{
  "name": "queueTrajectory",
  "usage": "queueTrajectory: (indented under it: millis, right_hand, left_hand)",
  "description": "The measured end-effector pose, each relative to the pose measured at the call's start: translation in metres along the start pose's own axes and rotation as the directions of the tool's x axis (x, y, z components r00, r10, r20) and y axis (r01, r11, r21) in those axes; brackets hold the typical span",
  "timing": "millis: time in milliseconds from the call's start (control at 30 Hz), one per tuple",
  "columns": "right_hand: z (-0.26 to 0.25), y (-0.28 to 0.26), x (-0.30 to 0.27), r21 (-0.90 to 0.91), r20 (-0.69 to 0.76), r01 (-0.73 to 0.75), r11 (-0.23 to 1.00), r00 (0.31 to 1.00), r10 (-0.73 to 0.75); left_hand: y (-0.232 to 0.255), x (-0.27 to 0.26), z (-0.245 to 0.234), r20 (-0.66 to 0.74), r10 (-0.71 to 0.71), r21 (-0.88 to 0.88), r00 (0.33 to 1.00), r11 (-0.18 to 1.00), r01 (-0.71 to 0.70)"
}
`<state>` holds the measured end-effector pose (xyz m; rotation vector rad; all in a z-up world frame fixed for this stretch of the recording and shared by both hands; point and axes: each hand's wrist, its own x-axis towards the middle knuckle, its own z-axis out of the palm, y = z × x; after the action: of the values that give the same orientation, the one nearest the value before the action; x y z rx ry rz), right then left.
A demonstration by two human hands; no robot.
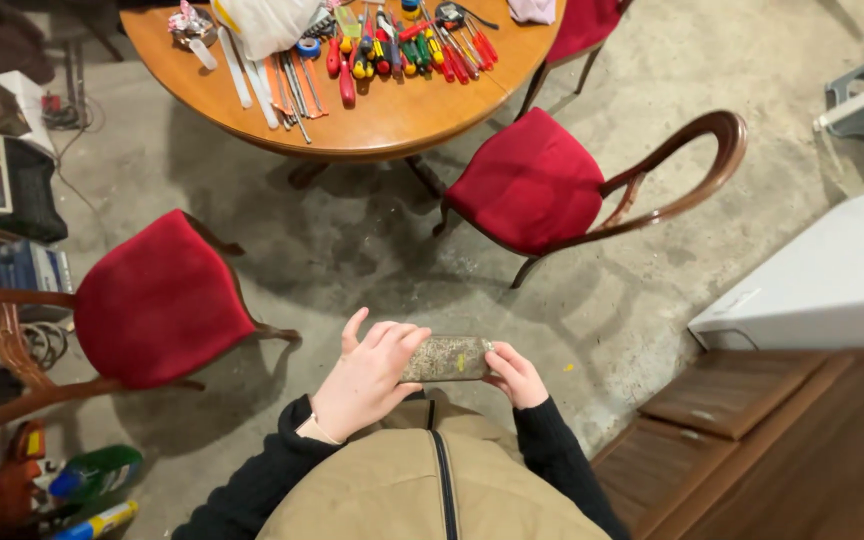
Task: The person repeatedly picks up various tools from a white shelf and places them on a round wooden table. The person handles screwdrivers, a metal file, and a small green tool one by one, moving them from the shelf to the table.
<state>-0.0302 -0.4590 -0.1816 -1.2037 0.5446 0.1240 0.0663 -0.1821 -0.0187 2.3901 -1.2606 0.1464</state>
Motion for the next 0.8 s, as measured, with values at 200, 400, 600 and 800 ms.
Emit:
queueTrajectory:
  millis: [200, 400, 600, 800]
  right_hand:
    - [-0.007, -0.025, 0.042, 0.065, 0.084, -0.037, 0.997, 0.996, 0.032]
    - [0.0, -0.064, 0.097, 0.254, -0.054, -0.096, 0.962, 0.992, 0.113]
    - [0.016, -0.128, 0.199, 0.356, -0.204, -0.117, 0.927, 0.958, 0.2]
    - [0.025, -0.175, 0.36, 0.466, -0.329, -0.111, 0.878, 0.899, 0.288]
  left_hand:
    - [-0.042, 0.029, 0.021, -0.037, 0.033, -0.004, 0.999, 0.999, -0.034]
    - [-0.09, 0.105, 0.005, -0.126, -0.021, 0.151, 0.992, 0.988, 0.04]
    - [-0.188, 0.185, 0.039, -0.157, -0.027, 0.145, 0.987, 0.988, 0.05]
    - [-0.281, 0.296, 0.028, 0.078, 0.039, -0.046, 0.996, 0.998, -0.035]
